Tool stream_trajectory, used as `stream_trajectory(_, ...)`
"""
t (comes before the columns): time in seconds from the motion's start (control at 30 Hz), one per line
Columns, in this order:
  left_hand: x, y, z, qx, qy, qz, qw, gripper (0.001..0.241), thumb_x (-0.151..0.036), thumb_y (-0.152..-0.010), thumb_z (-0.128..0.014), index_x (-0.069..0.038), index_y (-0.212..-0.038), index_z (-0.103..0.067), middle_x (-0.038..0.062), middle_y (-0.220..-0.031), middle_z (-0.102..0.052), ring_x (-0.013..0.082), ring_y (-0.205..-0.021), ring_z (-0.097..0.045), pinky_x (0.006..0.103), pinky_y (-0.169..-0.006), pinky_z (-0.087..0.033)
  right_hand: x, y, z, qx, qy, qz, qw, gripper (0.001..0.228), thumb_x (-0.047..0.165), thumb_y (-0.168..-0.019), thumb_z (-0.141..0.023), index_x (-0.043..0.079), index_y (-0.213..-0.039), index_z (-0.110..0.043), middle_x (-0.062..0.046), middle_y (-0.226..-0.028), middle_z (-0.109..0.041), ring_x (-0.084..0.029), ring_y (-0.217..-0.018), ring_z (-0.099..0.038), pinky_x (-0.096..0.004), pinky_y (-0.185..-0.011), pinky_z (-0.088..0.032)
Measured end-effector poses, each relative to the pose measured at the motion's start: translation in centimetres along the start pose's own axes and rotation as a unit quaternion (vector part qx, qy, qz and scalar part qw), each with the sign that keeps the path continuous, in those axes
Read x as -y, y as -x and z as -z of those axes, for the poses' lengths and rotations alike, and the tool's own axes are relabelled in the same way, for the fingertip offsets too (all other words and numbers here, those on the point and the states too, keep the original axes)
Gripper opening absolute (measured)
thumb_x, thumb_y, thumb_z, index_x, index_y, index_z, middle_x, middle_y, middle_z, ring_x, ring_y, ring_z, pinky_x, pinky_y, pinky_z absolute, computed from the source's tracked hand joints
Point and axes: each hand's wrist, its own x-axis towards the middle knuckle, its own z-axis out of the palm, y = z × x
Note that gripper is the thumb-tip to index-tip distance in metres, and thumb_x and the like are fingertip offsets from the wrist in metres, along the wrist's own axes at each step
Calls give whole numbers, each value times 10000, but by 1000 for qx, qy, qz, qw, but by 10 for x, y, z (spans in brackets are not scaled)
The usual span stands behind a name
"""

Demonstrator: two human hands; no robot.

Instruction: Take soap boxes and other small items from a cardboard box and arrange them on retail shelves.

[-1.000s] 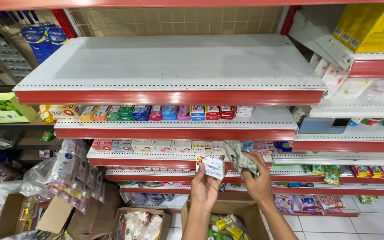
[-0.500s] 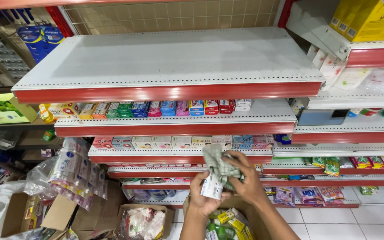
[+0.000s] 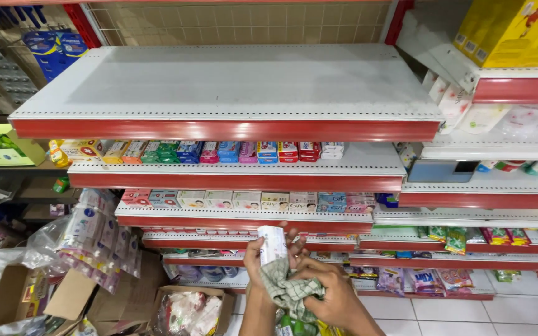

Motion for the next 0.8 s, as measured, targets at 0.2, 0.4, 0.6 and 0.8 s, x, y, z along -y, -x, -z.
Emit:
stream_trajectory(0.2, 14, -38, 52, 213, -34, -66, 974, 555, -405, -920, -528, -53, -1348, -500, 137, -984, -592, 233, -701, -617, 323, -509, -538, 11, -92, 140, -237, 142, 158, 948, 491, 87, -692, -791, 125, -1178, -733, -118, -1297, -556, -282, -1113, -631, -370, -887, -633)
stream_trajectory(0.4, 35, -25, -27, -44, -360, -59, 930, 659, -161, -861, -596, -329, -1401, -258, 106, -1135, -664, 215, -916, -701, 341, -690, -576, 6, -195, 261, -386, 262, 175, 867, 410, 61, -860, -785, 61, -1255, -675, -156, -1266, -570, -351, -1196, -616, -449, -1023, -521)
stream_trajectory(0.6, 51, -57, -3, -80, -386, -183, 901, 657, -63, -885, -797, -126, -1364, -352, 185, -1237, -674, 195, -1054, -682, 319, -887, -560, -29, -229, 276, -345, 391, 82, 850, 453, 290, -806, -881, 41, -1120, -671, -165, -1230, -616, -396, -1182, -555, -684, -949, -358)
stream_trajectory(0.8, 49, -57, -31, -64, -390, -167, 903, 508, -8, -874, -707, -145, -1328, -526, 172, -1188, -707, 185, -984, -686, 310, -752, -569, 12, -126, 211, -447, 390, 142, 792, 334, 265, -940, -843, 60, -1123, -652, -135, -1258, -601, -308, -1215, -532, -464, -1062, -461)
